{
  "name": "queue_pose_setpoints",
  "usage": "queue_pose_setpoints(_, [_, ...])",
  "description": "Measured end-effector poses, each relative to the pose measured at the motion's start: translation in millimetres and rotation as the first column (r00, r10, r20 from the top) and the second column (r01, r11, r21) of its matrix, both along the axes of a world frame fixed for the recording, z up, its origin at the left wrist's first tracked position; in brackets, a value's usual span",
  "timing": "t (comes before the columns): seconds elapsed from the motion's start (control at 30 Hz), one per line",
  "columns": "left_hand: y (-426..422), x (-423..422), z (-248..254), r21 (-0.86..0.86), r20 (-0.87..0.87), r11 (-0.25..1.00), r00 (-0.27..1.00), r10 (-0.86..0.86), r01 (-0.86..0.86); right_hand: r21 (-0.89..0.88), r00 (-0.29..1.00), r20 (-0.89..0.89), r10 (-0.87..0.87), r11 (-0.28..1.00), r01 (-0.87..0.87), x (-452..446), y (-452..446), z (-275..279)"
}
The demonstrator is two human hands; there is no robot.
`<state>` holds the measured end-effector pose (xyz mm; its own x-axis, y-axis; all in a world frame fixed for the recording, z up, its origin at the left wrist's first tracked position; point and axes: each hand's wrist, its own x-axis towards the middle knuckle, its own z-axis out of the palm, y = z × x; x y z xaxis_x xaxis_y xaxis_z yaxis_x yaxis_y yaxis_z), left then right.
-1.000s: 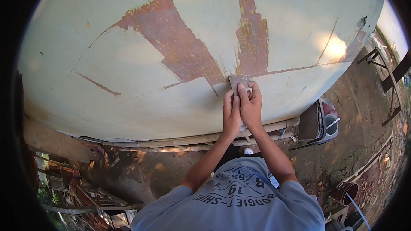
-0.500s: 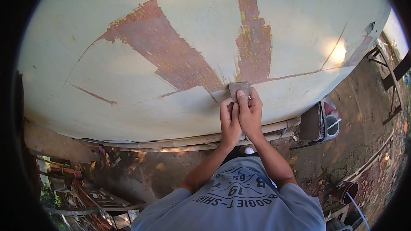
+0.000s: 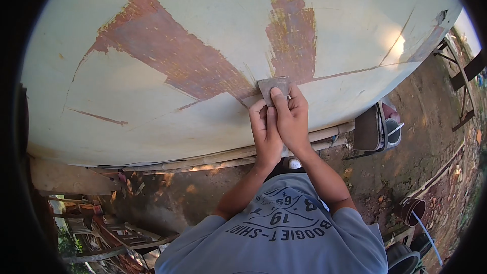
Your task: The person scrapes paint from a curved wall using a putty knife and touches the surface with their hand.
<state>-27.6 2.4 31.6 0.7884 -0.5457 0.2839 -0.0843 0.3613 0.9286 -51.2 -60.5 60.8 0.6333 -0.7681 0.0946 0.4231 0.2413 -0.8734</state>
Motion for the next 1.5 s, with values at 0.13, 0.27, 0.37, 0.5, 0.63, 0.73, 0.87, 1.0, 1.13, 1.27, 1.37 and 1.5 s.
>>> queue_pose_setpoints(0.13, [-3.2, 9.2, -20.2, -0.003, 0.051, 1.0, 0.999, 0.003, -0.003, -0.026, 0.999, 0.001, -0.045, 0.999, 0.045, 7.5, 1.4, -16.8])
queue_pose_setpoints(0.27, [0.6, 3.7, 7.4, -0.031, 0.03, 0.999, 1.0, -0.009, 0.01, 0.009, 0.999, 0.002, -0.049, 0.999, 0.049, 3.8, 6.1, 1.4])
queue_pose_setpoints(0.37, [2.9, 2.4, -12.6, 0.015, 0.012, 1.0, 1.0, 0.02, -0.021, -0.056, 0.999, -0.022, -0.037, 0.998, 0.035, 5.3, 0.2, -11.3])
queue_pose_setpoints(0.5, [-3.0, 10.7, -29.7, -0.029, 0.056, 1.0, 0.998, 0.015, -0.013, 0.005, 0.996, -0.021, -0.09, 0.996, 0.09, 9.4, 7.7, -27.5])
queue_pose_setpoints(0.63, [6.4, 8.3, -4.4, -0.013, 0.035, 1.0, 0.999, -0.026, 0.026, -0.047, 1.0, 0.0, -0.028, 0.998, 0.028, 5.3, 0.3, -0.5])
queue_pose_setpoints(0.73, [2.4, 4.0, -26.2, -0.018, 0.041, 1.0, 0.999, 0.022, -0.022, -0.062, 0.996, 0.01, -0.083, 0.995, 0.084, 10.6, 2.6, -27.5])
queue_pose_setpoints(0.87, [-3.0, 9.1, -8.1, -0.036, 0.083, 0.999, 0.996, 0.042, -0.039, -0.047, 0.997, -0.007, -0.072, 0.996, 0.071, 9.0, 2.4, -4.6])
queue_pose_setpoints(1.0, [2.8, 7.3, -10.8, 0.011, -0.007, 1.0, 1.0, 0.011, -0.011, -0.05, 0.998, 0.004, -0.066, 0.997, 0.066, 7.7, 3.3, -12.3])
queue_pose_setpoints(1.13, [-3.5, 10.2, -23.8, -0.04, 0.053, 0.998, 0.998, 0.044, -0.042, -0.067, 0.993, -0.06, -0.1, 0.993, 0.096, 9.6, 4.5, -15.4])
queue_pose_setpoints(1.27, [3.5, 5.4, -19.2, -0.021, -0.013, 1.0, 1.0, 0.009, -0.01, -0.038, 0.999, 0.001, -0.042, 0.998, 0.042, 7.1, 2.6, -20.7])
queue_pose_setpoints(1.37, [4.3, 9.6, -37.1, -0.016, 0.001, 1.0, 1.0, 0.001, -0.001, -0.079, 0.992, -0.036, -0.124, 0.989, 0.121, 10.9, 6.9, -37.8])
queue_pose_setpoints(1.5, [4.1, 8.6, -16.5, -0.067, -0.008, 0.998, 1.0, -0.012, 0.011, 0.007, 0.999, -0.023, -0.026, 1.0, 0.026, 5.3, 7.1, -9.3])
